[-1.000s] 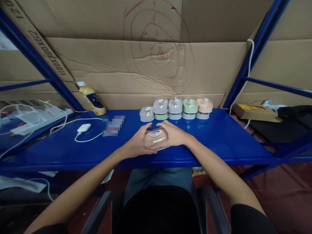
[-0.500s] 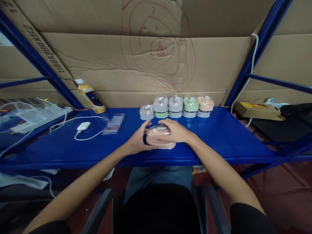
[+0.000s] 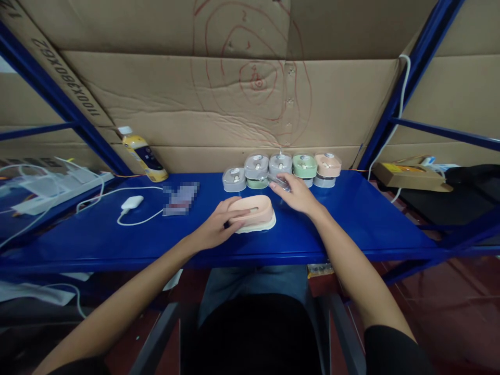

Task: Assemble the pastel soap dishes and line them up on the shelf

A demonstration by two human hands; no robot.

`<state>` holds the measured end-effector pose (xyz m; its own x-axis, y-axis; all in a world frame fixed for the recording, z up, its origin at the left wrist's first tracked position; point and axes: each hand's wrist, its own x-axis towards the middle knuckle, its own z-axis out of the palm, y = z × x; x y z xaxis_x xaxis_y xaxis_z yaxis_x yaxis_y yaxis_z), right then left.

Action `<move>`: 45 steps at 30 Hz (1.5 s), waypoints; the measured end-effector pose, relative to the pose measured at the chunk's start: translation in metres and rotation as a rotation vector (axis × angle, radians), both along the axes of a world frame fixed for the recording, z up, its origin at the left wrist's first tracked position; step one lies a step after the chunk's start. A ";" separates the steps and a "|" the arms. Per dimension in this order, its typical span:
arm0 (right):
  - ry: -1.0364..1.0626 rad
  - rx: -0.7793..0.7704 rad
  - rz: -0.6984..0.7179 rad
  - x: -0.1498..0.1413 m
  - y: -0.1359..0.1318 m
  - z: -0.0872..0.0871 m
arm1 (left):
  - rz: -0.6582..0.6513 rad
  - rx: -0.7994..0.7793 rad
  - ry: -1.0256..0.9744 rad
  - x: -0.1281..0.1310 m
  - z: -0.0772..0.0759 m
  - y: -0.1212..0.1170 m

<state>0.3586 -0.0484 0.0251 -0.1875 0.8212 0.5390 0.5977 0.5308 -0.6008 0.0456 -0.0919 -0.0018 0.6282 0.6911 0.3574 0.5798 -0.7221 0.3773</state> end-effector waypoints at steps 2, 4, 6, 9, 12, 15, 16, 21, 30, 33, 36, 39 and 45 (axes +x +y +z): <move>-0.005 -0.017 0.008 -0.001 0.000 -0.002 | 0.058 0.006 -0.035 -0.010 -0.001 0.004; -0.016 -0.070 -0.007 0.001 0.001 -0.004 | 0.131 0.021 -0.057 -0.024 -0.003 0.008; -0.037 -0.147 -0.049 0.003 0.003 -0.005 | 0.201 0.024 -0.056 -0.041 -0.007 0.011; -0.038 -0.245 -0.116 0.007 0.007 -0.007 | 0.293 -0.002 -0.054 -0.061 -0.012 0.009; 0.058 -0.264 -0.115 0.010 0.011 -0.007 | 0.321 -0.023 -0.063 -0.061 -0.012 0.002; 0.188 -0.229 -0.071 0.010 0.013 -0.006 | 0.266 -0.015 -0.054 -0.039 -0.007 -0.006; 0.225 -0.224 -0.060 0.010 0.013 -0.005 | 0.230 -0.010 -0.037 -0.029 -0.005 -0.008; 0.344 -0.204 -0.040 0.004 0.009 0.001 | 0.107 -0.015 -0.012 0.019 0.001 -0.016; 0.264 -0.141 0.116 -0.010 -0.002 0.000 | 0.067 -0.054 -0.118 0.014 -0.001 -0.011; 0.168 -0.117 0.193 -0.011 -0.007 0.000 | 0.090 -0.095 -0.149 0.006 -0.001 -0.003; 0.061 -0.098 0.301 -0.014 -0.011 -0.001 | 0.096 -0.111 -0.181 0.005 -0.002 0.000; -0.024 -0.087 0.378 -0.020 -0.014 -0.005 | 0.115 -0.167 -0.245 0.008 -0.006 0.000; -0.131 -0.071 0.411 -0.029 -0.019 -0.006 | 0.144 -0.299 -0.345 0.013 -0.019 -0.003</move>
<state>0.3299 -0.0678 0.0188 -0.5700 0.6979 0.4336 0.4188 0.7008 -0.5775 0.0591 -0.0946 -0.0205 0.3978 0.8669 0.3003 0.4702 -0.4737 0.7446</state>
